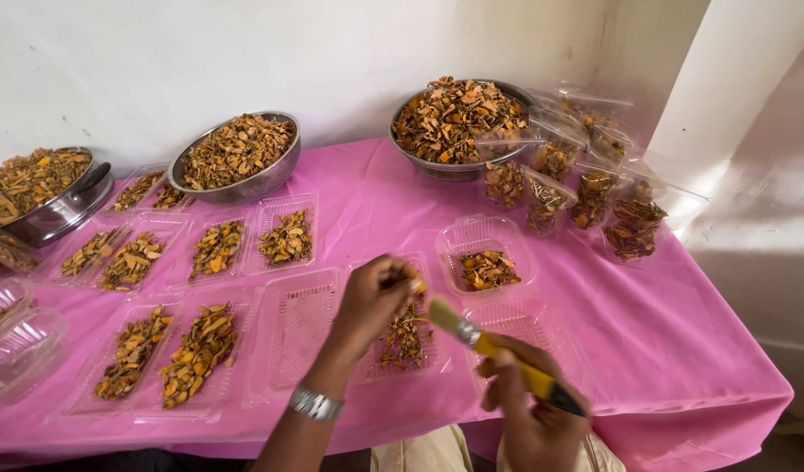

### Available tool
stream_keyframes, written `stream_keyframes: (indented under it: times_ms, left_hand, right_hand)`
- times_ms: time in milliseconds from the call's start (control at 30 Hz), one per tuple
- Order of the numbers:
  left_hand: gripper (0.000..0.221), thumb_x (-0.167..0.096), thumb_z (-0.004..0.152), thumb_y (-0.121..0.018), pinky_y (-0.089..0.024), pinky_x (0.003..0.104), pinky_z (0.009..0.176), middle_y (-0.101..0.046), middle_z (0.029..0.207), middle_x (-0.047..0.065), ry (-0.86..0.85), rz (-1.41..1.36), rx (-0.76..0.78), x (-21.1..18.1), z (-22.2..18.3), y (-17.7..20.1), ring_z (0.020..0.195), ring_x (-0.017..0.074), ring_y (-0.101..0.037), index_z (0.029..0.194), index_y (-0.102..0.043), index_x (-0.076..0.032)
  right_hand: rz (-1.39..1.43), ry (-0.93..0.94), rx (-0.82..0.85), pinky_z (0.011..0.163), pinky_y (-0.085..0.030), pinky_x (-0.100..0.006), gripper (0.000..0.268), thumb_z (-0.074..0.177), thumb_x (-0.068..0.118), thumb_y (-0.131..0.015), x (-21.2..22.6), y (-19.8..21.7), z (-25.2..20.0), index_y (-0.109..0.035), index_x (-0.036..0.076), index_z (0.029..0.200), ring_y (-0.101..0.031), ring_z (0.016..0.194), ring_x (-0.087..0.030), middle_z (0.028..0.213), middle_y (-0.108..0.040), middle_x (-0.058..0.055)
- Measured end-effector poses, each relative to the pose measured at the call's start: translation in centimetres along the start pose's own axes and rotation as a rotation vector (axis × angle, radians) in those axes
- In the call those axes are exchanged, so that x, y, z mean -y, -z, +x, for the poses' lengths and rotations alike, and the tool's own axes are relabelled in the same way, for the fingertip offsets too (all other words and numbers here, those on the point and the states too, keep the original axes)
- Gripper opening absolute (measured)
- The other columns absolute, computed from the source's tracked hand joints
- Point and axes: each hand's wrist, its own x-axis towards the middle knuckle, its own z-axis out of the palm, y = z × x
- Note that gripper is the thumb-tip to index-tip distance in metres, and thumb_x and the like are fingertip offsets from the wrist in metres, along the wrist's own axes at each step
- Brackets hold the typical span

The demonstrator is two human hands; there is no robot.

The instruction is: Using a small brush to clean and sort dried leaves inside plastic containers on a table.

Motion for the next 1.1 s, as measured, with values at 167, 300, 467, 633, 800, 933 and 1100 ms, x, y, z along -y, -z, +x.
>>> stream_keyframes:
  times_ms: [167,300,467,633,800,933,1100]
  left_hand:
    - [0.004,-0.013,0.09,-0.071,-0.055,0.031,0.068,-0.075,0.084,0.002,-0.276,0.347,-0.008,-1.7,5.3,-6.1,0.079,0.0139,-0.069,0.089,-0.074,-0.012]
    - [0.011,-0.01,0.097,-0.065,-0.063,0.026,0.072,-0.072,0.106,0.01,-0.298,0.605,-0.006,-1.1,6.6,-5.3,0.084,0.0188,-0.069,0.104,-0.074,-0.012]
    - [0.056,0.025,0.081,-0.056,-0.057,0.045,0.083,-0.072,0.104,0.01,-0.362,1.143,-0.064,4.1,6.2,-0.5,0.099,0.0312,-0.062,0.12,-0.073,-0.011]
    - [0.057,0.019,0.082,-0.062,-0.056,0.05,0.088,-0.067,0.114,0.015,-0.461,1.251,-0.071,7.1,6.5,-0.3,0.107,0.0359,-0.059,0.133,-0.065,-0.008]
    - [0.055,0.015,0.081,-0.067,-0.056,0.049,0.088,-0.064,0.114,0.015,-0.505,1.338,-0.083,8.1,7.5,-0.6,0.107,0.0349,-0.058,0.131,-0.065,-0.009]
    - [0.046,0.012,0.079,-0.069,-0.054,0.046,0.088,-0.065,0.112,0.014,-0.539,1.364,-0.102,8.2,7.5,-0.7,0.106,0.0319,-0.057,0.121,-0.067,-0.006]
    - [0.05,0.016,0.08,-0.064,-0.053,0.048,0.09,-0.064,0.114,0.014,-0.529,1.311,-0.09,7.5,6.4,-0.1,0.107,0.0323,-0.057,0.124,-0.066,-0.006]
  right_hand:
    - [0.054,0.033,-0.28,0.046,-0.049,-0.025,0.025,0.099,0.011,-0.059,2.2,2.5,-0.1,-0.072,-0.008,0.11,-0.058,0.046,-0.019,0.073,-0.073,-0.02]
    - [-0.001,0.006,-0.355,0.048,-0.047,-0.024,0.028,0.1,0.016,-0.059,2.5,4.4,-0.2,-0.074,-0.005,0.109,-0.057,0.046,-0.017,0.073,-0.073,-0.018]
    - [-0.028,-0.129,-0.369,0.052,-0.047,-0.028,0.028,0.101,0.017,-0.06,3.0,4.7,-0.3,-0.075,-0.003,0.112,-0.059,0.048,-0.021,0.079,-0.075,-0.019]
    - [0.002,-0.076,-0.327,0.05,-0.046,-0.026,0.028,0.101,0.017,-0.059,2.3,4.2,-0.5,-0.074,-0.004,0.112,-0.056,0.046,-0.02,0.077,-0.073,-0.019]
    - [-0.002,-0.082,-0.351,0.051,-0.045,-0.025,0.027,0.101,0.017,-0.06,2.3,4.3,-0.5,-0.075,-0.004,0.11,-0.054,0.045,-0.02,0.076,-0.073,-0.02]
    - [-0.009,-0.121,-0.331,0.05,-0.048,-0.028,0.029,0.1,0.018,-0.06,2.3,4.6,-0.5,-0.075,-0.005,0.111,-0.057,0.046,-0.022,0.078,-0.075,-0.02]
    - [-0.008,-0.138,-0.345,0.051,-0.047,-0.027,0.029,0.1,0.018,-0.06,2.5,4.8,-0.5,-0.075,-0.005,0.111,-0.057,0.047,-0.022,0.078,-0.074,-0.021]
